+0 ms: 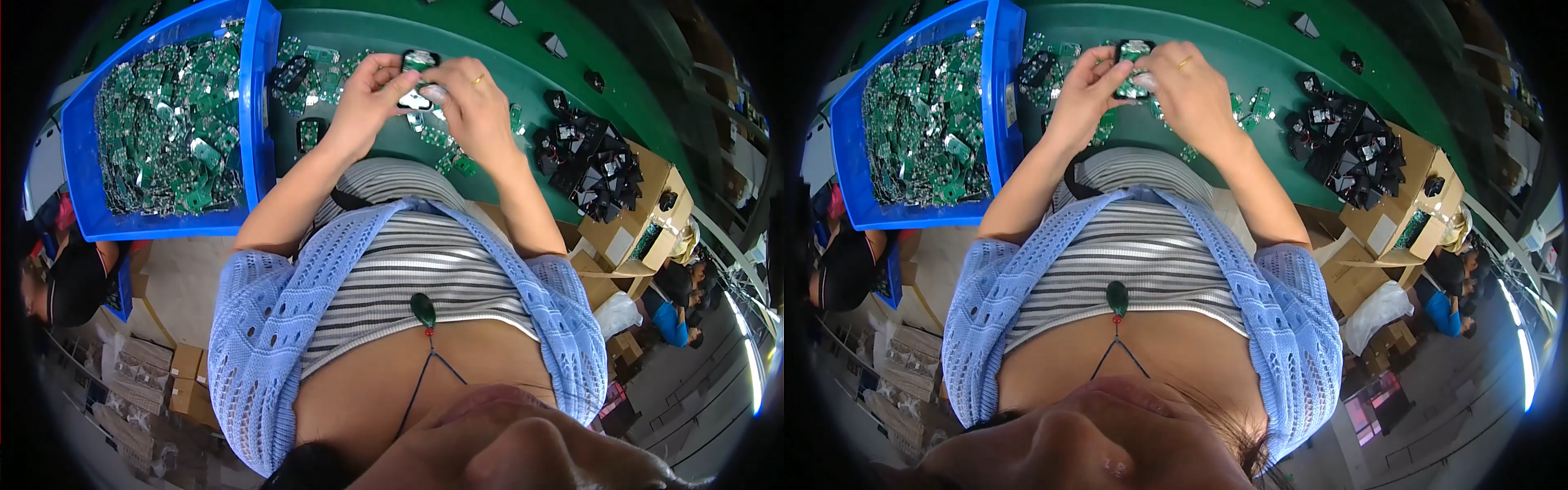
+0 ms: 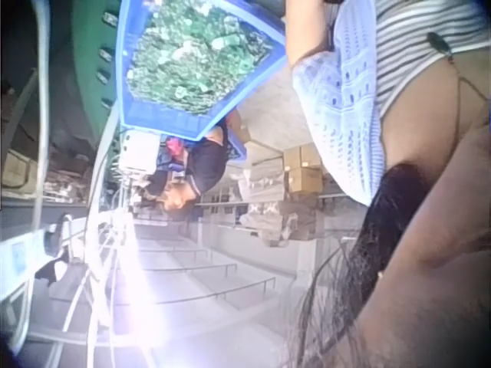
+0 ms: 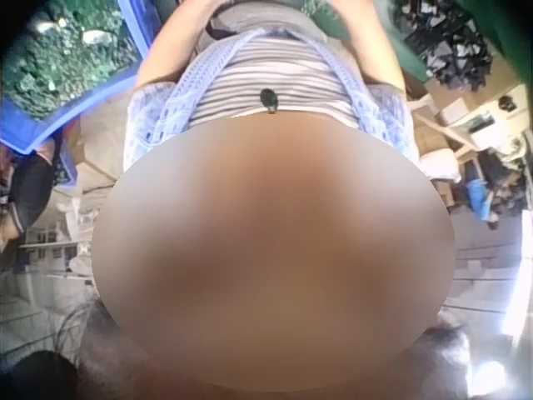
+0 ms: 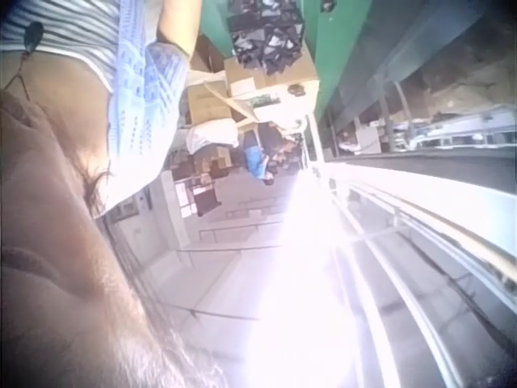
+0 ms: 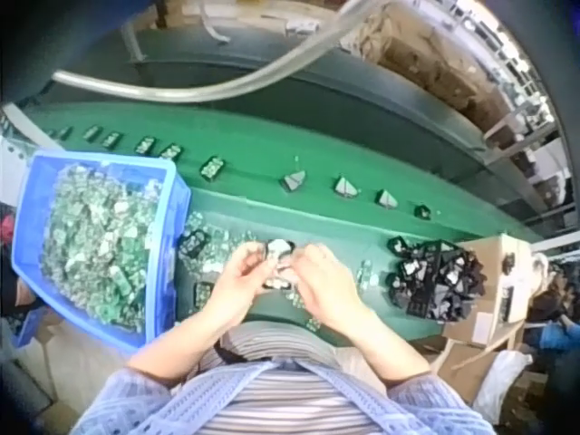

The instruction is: The person assembles small electronic components by hand, inserting green circuit boards into black plastic housings to create key fob parts.

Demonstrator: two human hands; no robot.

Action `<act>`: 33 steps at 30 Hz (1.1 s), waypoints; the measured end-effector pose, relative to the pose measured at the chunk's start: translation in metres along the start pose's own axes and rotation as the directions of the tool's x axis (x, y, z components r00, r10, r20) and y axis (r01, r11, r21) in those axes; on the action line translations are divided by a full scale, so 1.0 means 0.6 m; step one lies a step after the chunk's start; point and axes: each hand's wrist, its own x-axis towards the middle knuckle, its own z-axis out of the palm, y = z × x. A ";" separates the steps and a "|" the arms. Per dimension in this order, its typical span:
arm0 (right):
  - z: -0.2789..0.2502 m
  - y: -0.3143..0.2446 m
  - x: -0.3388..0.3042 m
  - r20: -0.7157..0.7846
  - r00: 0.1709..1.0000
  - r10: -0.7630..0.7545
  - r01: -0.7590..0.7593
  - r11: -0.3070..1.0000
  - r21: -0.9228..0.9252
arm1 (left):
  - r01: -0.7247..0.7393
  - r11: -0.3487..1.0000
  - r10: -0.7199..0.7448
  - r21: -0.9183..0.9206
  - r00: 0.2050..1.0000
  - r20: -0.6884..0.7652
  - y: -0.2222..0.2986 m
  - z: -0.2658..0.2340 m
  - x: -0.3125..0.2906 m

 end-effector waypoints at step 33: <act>0.106 0.139 -0.131 -0.060 0.880 0.470 -0.464 0.829 -0.311 | 0.326 0.942 -0.324 -0.073 0.945 0.038 -0.102 -0.064 0.053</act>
